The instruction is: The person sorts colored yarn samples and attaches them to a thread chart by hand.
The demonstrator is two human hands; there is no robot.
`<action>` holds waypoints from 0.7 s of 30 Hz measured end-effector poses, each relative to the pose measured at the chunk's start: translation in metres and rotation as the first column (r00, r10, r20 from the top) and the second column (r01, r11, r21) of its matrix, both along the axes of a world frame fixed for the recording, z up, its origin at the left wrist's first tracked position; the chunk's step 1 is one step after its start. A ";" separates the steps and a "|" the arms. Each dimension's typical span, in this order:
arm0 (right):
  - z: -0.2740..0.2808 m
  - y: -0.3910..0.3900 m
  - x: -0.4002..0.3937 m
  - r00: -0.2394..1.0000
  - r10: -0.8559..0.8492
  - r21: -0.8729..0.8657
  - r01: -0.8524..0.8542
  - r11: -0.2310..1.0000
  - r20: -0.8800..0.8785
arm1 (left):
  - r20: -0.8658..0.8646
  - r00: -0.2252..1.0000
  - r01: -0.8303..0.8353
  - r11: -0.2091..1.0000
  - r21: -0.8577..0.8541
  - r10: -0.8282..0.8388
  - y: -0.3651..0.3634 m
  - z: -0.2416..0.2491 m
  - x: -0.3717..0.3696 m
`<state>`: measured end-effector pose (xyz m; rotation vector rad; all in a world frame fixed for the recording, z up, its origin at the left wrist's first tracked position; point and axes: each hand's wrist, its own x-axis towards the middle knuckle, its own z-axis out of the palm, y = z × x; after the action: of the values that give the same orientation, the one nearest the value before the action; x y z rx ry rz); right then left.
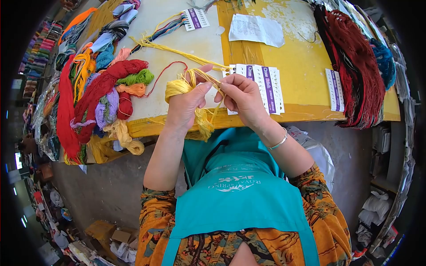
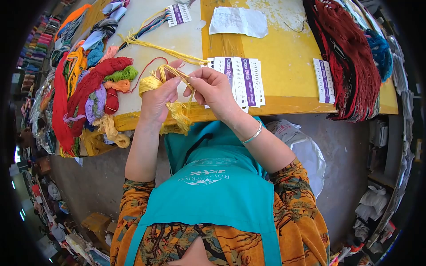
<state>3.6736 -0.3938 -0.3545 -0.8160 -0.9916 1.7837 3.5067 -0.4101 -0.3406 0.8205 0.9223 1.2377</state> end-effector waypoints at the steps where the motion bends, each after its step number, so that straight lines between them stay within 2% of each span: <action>1: 0.001 0.001 0.001 1.000 0.004 -0.001 -0.004 1.000 0.002 | -0.005 1.000 -0.005 1.000 -0.007 0.005 0.000 0.000 0.000; 21: 0.000 0.001 0.003 0.998 0.004 0.063 -0.008 0.998 0.058 | -0.012 1.000 -0.022 0.999 -0.031 0.022 0.002 0.004 0.002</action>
<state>3.6762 -0.3924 -0.3545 -0.8301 -1.0836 1.7335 3.5087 -0.4082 -0.3366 0.7954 0.9602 1.2360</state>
